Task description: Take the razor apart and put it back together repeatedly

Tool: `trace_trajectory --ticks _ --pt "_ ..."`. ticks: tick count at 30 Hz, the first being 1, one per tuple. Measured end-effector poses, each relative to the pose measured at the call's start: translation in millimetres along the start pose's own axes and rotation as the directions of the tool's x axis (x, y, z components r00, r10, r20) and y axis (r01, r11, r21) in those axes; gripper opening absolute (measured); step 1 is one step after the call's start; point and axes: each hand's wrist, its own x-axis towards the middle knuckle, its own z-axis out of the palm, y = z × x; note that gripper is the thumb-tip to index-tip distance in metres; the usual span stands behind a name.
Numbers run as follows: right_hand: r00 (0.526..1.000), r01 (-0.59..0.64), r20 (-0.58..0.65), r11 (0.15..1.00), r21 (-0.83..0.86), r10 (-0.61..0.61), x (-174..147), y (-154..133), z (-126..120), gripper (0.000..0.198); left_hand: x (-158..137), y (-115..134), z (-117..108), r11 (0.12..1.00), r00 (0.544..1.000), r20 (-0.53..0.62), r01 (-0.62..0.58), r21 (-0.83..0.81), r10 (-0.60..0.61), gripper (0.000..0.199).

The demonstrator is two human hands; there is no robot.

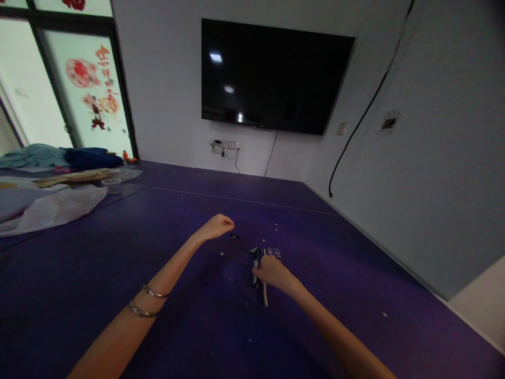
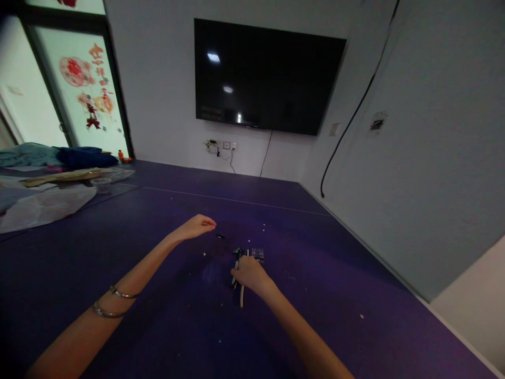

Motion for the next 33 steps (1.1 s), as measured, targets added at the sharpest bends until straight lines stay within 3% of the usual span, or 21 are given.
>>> trace_trajectory --ticks 4,7,17,24,33 --pt "0.994 0.046 -0.103 0.999 0.003 -0.045 -2 9 -11 0.033 7 -30 15 0.915 0.995 -0.065 -0.038 0.403 0.069 0.023" --pt "0.987 0.048 -0.157 0.998 0.033 -0.042 -3 21 -21 0.034 12 -48 28 0.851 0.996 -0.004 -0.078 0.519 0.094 0.024" --pt "0.981 0.051 -0.193 0.992 0.115 -0.028 -6 66 -27 0.035 30 -89 42 0.813 0.966 0.053 -0.242 0.529 0.253 0.028" --pt "0.981 0.035 -0.194 0.992 0.121 -0.011 -11 71 -25 0.034 36 -90 49 0.795 0.942 0.098 -0.323 0.514 0.320 0.027" --pt "0.980 0.042 -0.196 0.991 0.124 -0.017 -12 71 -27 0.034 35 -86 55 0.801 0.944 0.083 -0.317 0.508 0.321 0.025"
